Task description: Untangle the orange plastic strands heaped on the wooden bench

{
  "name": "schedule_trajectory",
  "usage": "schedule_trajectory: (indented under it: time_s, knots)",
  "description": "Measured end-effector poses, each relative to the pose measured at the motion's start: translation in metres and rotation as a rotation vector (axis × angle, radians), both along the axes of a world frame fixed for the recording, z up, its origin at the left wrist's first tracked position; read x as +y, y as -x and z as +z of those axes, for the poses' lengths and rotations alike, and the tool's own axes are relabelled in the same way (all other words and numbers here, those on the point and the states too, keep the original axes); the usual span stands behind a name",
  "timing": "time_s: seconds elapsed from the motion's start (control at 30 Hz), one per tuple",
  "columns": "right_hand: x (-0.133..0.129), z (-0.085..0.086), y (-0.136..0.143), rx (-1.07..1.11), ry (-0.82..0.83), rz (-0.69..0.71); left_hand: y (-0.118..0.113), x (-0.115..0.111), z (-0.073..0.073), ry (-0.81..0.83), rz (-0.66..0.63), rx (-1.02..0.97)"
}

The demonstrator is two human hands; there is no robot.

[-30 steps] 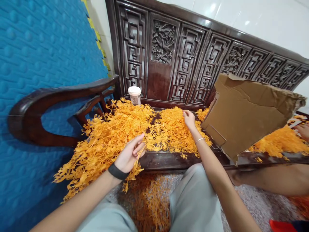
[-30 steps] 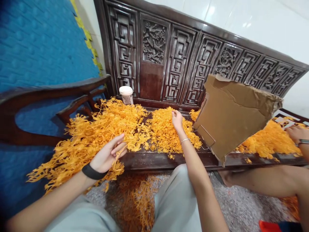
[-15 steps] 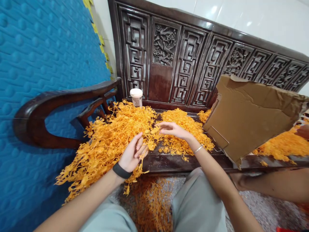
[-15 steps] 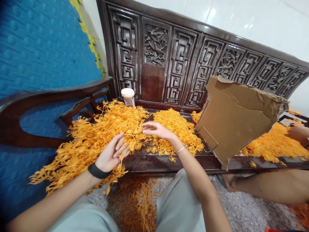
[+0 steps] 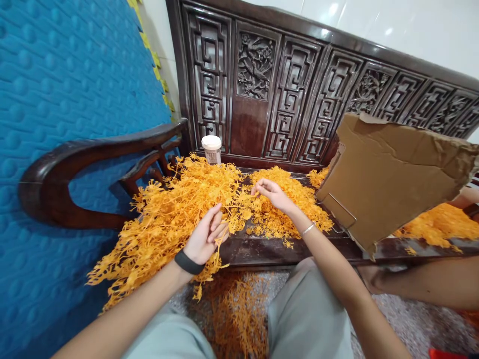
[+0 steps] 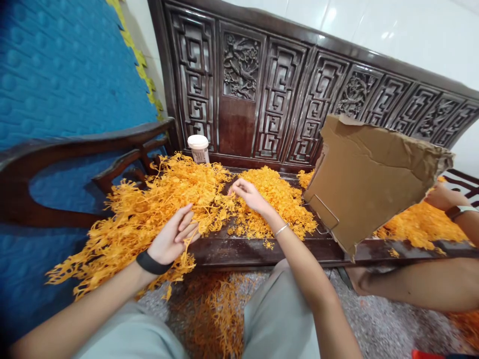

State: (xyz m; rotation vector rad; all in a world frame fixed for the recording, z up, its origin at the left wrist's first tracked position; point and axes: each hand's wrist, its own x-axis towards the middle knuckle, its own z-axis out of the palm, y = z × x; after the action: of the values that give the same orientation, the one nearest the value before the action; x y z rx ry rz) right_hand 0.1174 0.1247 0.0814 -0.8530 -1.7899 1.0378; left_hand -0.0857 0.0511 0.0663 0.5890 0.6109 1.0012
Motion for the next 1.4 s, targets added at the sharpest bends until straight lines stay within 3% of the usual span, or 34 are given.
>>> schedule_trajectory:
  time_s: [0.2,0.43,0.63,0.77,0.9,1.03,1.2,1.27,1.4]
  knots:
    - [0.021,-0.008,-0.010,0.157,-0.055,-0.454,-0.008,-0.007,-0.006,0.000,-0.116,0.076]
    - [0.030,-0.007,-0.016,0.096,-0.133,-0.613,-0.022,-0.011,-0.007,-0.026,-0.190,0.129]
    - [0.049,-0.016,-0.022,0.053,-0.119,-0.821,-0.037,-0.008,-0.011,-0.015,-0.247,0.040]
    - [0.062,-0.012,-0.051,0.172,-0.081,-1.032,-0.038,-0.020,-0.002,-0.061,-0.206,0.119]
    - [0.064,-0.012,-0.089,0.207,-0.089,-1.114,-0.030,-0.032,0.006,-0.304,-0.108,0.330]
    - [0.063,-0.022,-0.096,0.174,-0.095,-1.034,-0.024,-0.028,0.005,-0.453,-0.089,0.429]
    - [0.054,-0.016,-0.074,0.088,-0.146,-0.867,-0.018,-0.015,0.006,-0.239,-0.031,0.218]
    - [0.043,-0.006,-0.061,0.053,-0.108,-0.685,-0.015,-0.011,0.010,-0.149,-0.009,0.131]
    - [0.011,0.014,-0.032,-0.001,0.000,-0.137,-0.011,-0.003,0.013,-0.093,0.049,0.040]
